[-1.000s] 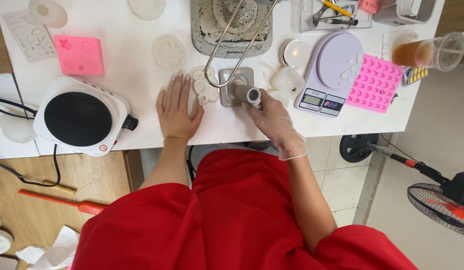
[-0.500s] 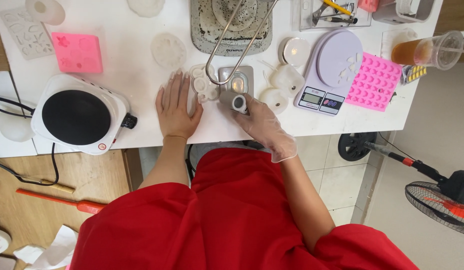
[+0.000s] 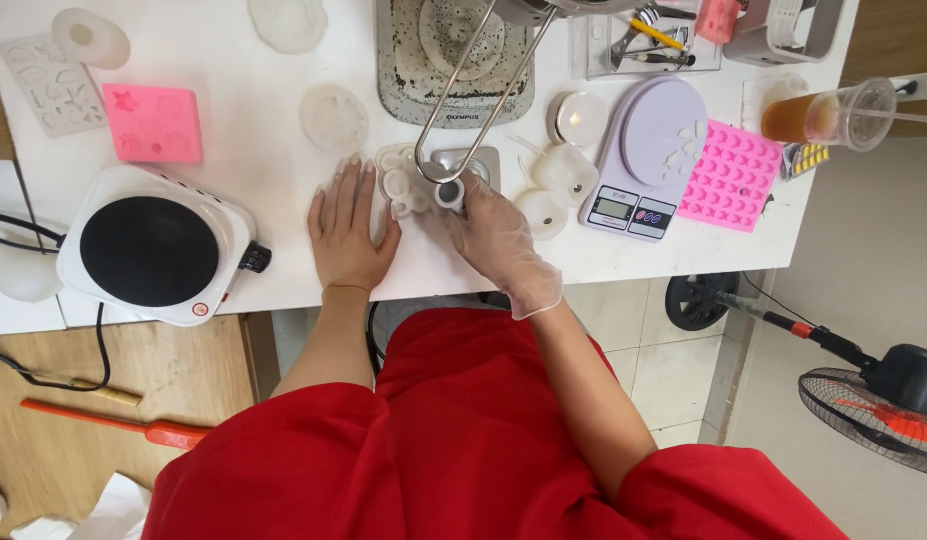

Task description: Filling small silicone molds with melted wax using a spoon to create wax melts.

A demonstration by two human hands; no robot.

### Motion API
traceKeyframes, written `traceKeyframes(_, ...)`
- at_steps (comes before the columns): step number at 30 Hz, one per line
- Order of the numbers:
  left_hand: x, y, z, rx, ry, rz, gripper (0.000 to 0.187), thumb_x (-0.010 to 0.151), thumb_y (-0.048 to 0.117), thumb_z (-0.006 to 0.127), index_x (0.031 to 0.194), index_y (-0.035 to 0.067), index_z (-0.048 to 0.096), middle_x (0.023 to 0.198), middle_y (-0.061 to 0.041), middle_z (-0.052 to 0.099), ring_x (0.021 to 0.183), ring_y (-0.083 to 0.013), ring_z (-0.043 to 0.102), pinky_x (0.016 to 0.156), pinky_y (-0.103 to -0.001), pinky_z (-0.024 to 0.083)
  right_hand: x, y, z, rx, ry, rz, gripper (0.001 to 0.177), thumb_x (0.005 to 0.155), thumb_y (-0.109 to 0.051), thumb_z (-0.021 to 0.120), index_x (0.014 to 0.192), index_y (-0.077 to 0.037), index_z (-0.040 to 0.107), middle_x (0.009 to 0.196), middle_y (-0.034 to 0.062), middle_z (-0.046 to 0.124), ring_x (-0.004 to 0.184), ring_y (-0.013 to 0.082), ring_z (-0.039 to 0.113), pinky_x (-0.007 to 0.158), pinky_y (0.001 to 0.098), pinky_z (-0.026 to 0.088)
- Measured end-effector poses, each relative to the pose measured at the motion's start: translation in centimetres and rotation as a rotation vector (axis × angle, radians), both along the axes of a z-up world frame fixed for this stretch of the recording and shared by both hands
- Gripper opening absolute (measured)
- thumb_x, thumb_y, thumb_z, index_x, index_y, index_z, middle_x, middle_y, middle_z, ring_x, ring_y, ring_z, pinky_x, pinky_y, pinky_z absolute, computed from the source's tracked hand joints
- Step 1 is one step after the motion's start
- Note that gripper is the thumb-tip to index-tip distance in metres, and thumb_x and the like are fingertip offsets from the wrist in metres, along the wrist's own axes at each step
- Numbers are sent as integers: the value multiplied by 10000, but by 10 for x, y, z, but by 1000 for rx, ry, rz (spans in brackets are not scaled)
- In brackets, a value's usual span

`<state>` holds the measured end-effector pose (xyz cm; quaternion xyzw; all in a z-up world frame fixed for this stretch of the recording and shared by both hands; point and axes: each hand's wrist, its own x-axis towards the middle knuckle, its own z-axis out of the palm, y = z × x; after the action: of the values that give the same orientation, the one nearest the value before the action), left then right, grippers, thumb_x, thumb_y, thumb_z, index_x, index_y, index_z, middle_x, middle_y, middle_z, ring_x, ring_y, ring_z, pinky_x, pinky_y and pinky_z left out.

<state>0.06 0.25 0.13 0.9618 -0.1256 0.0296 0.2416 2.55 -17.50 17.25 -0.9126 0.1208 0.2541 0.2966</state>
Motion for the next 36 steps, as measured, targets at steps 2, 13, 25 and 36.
traceKeyframes(2,1,-1,-2,-4,-4,-5,652,953,380,626,1566,220,476,1618,-10,431,1479,-185,422,1237,-422,220,-3,-9,-7,-98,101,38,386,932,-386,610,1176,-89,575,1006,252,720,982,495,691,834,625,549)
traceKeyframes(13,-2,0,-1,-6,-20,7,644,952,368,631,1561,214,486,1616,-12,439,1474,-188,439,1235,-419,220,-4,-4,9,-20,76,-51,342,970,-347,536,1192,-87,539,1056,249,718,1009,482,689,844,619,543)
traceKeyframes(25,2,0,-1,-22,-41,-5,633,965,358,623,1564,210,482,1606,-23,451,1474,-191,439,1237,-412,219,-10,-17,2,-137,274,-14,578,887,-615,588,1165,-110,626,1025,209,739,1028,463,699,895,599,538)
traceKeyframes(36,0,0,3,-7,-14,1,610,984,367,610,1564,224,485,1615,-8,437,1476,-177,429,1246,-397,206,-9,-17,-2,32,4,-75,417,933,-410,624,1248,-144,561,1100,193,705,1014,465,682,846,635,544)
